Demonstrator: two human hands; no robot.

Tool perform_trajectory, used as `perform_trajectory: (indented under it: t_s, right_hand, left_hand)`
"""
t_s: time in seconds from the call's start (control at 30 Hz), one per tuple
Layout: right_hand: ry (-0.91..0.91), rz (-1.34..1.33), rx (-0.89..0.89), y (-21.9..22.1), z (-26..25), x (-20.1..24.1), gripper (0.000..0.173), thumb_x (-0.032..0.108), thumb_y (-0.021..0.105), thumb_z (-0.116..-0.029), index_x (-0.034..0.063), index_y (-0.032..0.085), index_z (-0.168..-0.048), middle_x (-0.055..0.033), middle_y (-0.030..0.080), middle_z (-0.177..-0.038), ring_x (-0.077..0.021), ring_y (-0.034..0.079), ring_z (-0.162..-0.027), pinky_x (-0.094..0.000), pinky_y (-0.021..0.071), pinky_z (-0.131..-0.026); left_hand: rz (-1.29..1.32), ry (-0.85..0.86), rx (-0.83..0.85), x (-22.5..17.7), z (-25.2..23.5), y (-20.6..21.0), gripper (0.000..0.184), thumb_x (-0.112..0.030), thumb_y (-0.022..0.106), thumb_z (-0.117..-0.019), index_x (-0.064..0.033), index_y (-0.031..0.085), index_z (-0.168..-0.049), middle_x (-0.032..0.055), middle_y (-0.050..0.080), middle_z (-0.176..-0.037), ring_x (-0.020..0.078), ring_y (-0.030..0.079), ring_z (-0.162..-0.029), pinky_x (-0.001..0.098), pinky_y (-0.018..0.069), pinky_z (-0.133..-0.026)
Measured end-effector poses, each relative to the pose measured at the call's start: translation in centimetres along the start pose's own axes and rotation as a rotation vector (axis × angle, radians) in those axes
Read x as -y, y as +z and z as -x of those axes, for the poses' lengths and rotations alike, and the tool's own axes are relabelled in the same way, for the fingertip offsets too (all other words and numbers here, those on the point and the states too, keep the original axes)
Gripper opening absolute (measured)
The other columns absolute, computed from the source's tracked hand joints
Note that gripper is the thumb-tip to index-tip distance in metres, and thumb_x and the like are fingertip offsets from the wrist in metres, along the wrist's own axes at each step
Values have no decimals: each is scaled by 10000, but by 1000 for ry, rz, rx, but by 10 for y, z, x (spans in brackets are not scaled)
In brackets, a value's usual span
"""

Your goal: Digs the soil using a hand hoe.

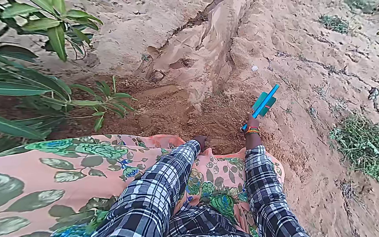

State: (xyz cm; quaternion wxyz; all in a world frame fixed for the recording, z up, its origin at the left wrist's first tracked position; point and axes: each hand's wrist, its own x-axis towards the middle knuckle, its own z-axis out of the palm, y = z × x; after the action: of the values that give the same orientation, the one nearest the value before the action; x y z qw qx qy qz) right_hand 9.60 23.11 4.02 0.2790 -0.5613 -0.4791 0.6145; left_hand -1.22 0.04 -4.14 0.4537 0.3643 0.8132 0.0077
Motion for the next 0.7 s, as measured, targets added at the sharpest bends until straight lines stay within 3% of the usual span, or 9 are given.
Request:
perform_trajectory:
  t_s: [0.07, 0.17, 0.23, 0.3, 0.4, 0.57, 0.7]
  right_hand:
    - [-103, -25, 8, -1, 5, 5, 332, 233, 599, -1055, 41, 492, -1304, -28, 489, -756, -105, 453, -514, -280, 450, -494]
    - [-344, -92, 69, -3, 14, 15, 223, 244, 608, -1052, 55, 511, -1120, 31, 419, -610, -67, 402, -428, -244, 426, -433]
    - [-477, -176, 173, -2, 16, 20, 205, 288, 522, -1091, 106, 491, -1003, 75, 383, -540, -44, 375, -395, -223, 393, -407]
    - [-498, -255, 291, 3, 20, 18, 225, 307, 439, -1116, 132, 469, -977, 83, 367, -534, -40, 365, -395, -214, 382, -406]
    - [-334, -296, 379, 18, 27, 4, 293, 354, 408, -1124, 135, 466, -939, 70, 383, -541, -43, 369, -391, -203, 383, -396]
    - [207, -146, 432, 25, 15, -10, 368, 489, 405, -1101, 164, 466, -940, 74, 381, -579, -34, 377, -407, -197, 383, -401]
    - [190, -5, 358, 26, 14, -17, 299, 421, 485, -1092, 134, 497, -1010, 62, 375, -600, -47, 367, -417, -215, 380, -400]
  left_hand:
    - [12, 1, -5, 0, 0, 0, 518, -98, 617, -993, -24, 495, -1490, 286, 529, -1471, 453, 495, -1394, 633, 389, -1140]
    - [15, 3, -4, 0, 0, 0, 534, -98, 629, -983, -31, 493, -1496, 282, 530, -1471, 451, 496, -1393, 635, 391, -1138]
    - [14, 2, 0, 1, 0, 0, 520, -97, 625, -984, -44, 506, -1488, 272, 549, -1457, 445, 514, -1380, 636, 399, -1131]
    - [17, 10, 1, 2, -1, -1, 513, -94, 622, -983, -45, 514, -1482, 266, 562, -1447, 442, 525, -1370, 639, 404, -1125]
    - [27, 13, 0, 3, -3, 0, 504, -91, 618, -984, -39, 519, -1475, 266, 565, -1444, 442, 525, -1370, 640, 403, -1126]
    - [5, 14, -7, 5, -10, 4, 512, -102, 615, -988, -20, 501, -1480, 272, 563, -1441, 440, 530, -1365, 639, 416, -1115]
    - [27, 7, -15, 5, -5, 4, 514, -93, 596, -996, -18, 490, -1493, 265, 551, -1460, 437, 517, -1381, 636, 407, -1127]
